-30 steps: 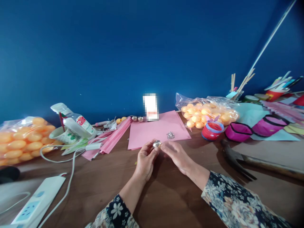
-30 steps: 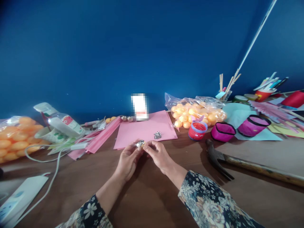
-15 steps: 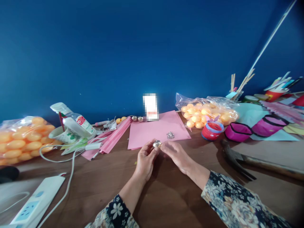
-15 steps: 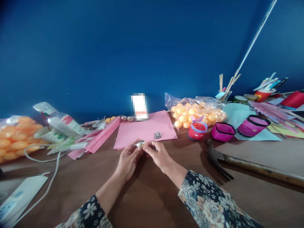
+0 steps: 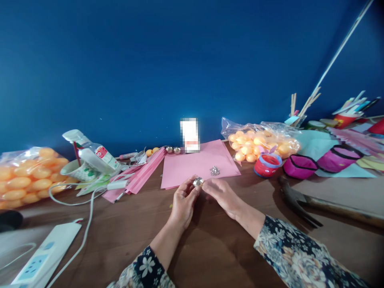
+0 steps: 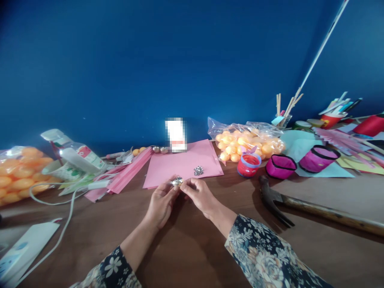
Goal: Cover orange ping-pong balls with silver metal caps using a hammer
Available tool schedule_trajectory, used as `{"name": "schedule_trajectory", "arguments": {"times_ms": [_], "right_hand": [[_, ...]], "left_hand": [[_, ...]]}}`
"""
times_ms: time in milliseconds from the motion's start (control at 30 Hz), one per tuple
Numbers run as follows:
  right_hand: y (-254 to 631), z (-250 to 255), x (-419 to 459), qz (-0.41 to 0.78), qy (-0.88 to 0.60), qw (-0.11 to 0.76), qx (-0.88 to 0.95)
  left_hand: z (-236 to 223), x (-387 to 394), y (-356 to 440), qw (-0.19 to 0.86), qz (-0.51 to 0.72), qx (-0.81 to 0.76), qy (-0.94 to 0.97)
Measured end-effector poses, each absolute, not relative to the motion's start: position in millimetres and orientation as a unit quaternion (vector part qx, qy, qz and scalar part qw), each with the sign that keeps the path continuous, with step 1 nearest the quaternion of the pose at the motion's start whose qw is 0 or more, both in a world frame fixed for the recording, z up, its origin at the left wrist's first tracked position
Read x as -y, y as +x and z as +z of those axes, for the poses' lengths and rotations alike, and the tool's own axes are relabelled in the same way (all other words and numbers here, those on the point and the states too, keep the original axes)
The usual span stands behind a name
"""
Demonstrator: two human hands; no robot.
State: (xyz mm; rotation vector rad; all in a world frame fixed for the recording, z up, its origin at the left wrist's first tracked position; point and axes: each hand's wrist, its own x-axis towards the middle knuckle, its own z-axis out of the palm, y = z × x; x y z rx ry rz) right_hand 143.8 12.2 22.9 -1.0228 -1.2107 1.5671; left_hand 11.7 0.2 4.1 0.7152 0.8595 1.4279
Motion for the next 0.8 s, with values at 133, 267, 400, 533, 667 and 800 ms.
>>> {"name": "schedule_trajectory", "arguments": {"times_ms": [133,267,400,533,667,800], "right_hand": [[144.3,22.9,-12.6,0.640,-0.411,0.437,0.480],[144.0,20.0,-13.4,0.645,-0.416,0.442,0.465],[143.5,16.1,-13.8,0.642,-0.421,0.453,0.454],[142.8,13.7,-14.0,0.647,-0.424,0.461,0.435],[142.0,15.1,-13.3,0.647,-0.429,0.466,0.423],[141.5,18.3,-12.0,0.653,-0.426,0.464,0.421]], "left_hand": [[0.1,-1.4,11.4,0.613,0.620,-0.369,0.321],[-2.1,-1.8,11.2,0.606,0.618,-0.377,0.330],[-1.1,-1.5,11.5,0.599,0.610,-0.393,0.338],[0.4,-1.4,11.9,0.585,0.605,-0.412,0.350],[-1.5,-1.8,11.5,0.566,0.601,-0.423,0.373],[-4.1,-2.1,11.0,0.555,0.601,-0.427,0.384]]}}
